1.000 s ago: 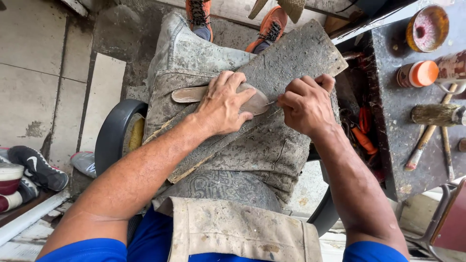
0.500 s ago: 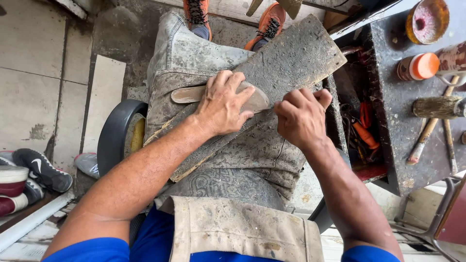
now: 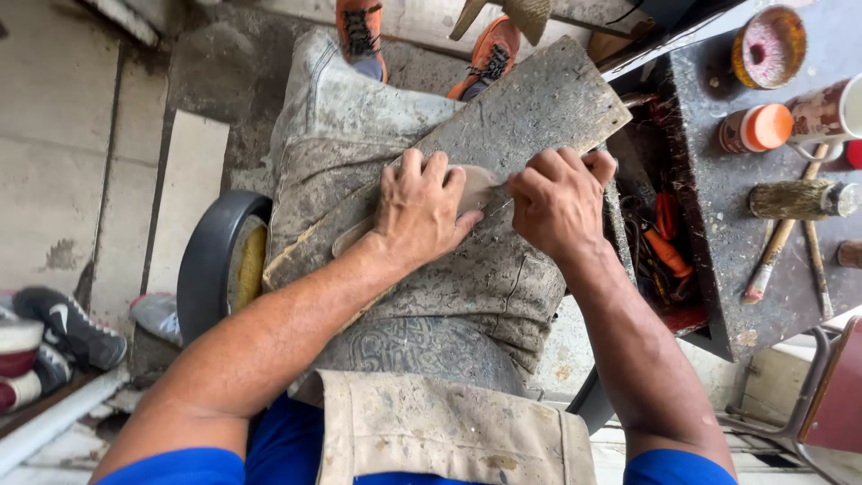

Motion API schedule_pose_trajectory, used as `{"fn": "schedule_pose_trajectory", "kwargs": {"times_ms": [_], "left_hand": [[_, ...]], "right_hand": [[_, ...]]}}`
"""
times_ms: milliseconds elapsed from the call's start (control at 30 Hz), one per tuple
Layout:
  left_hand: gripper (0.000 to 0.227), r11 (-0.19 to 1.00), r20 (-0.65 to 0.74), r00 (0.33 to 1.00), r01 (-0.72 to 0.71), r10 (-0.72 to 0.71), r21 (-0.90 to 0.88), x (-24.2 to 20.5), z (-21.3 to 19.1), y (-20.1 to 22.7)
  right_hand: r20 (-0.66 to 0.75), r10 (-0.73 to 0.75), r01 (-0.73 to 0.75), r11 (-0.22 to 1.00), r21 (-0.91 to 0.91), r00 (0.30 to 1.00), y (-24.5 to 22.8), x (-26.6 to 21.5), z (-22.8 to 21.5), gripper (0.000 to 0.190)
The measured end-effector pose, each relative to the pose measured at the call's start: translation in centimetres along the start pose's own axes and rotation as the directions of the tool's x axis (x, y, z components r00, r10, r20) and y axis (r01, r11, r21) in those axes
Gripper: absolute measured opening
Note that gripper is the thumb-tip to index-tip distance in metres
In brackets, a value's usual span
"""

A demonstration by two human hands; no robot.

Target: The person retrieves a knife from a drawer and uses it to scrape and smooth the surface of a shoe insole resting on a wooden board. The person holds the insole steady with one hand while working the tool across the material with the other.

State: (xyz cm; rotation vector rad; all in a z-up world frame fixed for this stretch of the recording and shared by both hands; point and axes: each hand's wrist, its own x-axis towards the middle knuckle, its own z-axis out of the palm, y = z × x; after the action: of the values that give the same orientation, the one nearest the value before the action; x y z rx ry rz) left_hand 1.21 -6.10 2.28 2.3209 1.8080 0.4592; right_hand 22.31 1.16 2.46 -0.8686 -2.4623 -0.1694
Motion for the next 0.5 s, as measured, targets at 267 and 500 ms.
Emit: {"fn": "schedule_pose_trajectory", "kwargs": {"times_ms": [267,500], "left_hand": [[0.05,1.0,-0.014,1.0,0.018,-0.018,0.006,0.1,0.2,0.1],[0.053,1.0,-0.059,0.998,0.021,-0.02,0.012,-0.3,0.4,0.3]], "right_hand": [[0.001,0.011,-0.011,1.0,-0.011,1.0,-0.5,0.1,0.1,0.026],[0.008,0.042,-0.041,0.998,-0.048,0.999,-1.4,-1.3,0.3,0.016]]}}
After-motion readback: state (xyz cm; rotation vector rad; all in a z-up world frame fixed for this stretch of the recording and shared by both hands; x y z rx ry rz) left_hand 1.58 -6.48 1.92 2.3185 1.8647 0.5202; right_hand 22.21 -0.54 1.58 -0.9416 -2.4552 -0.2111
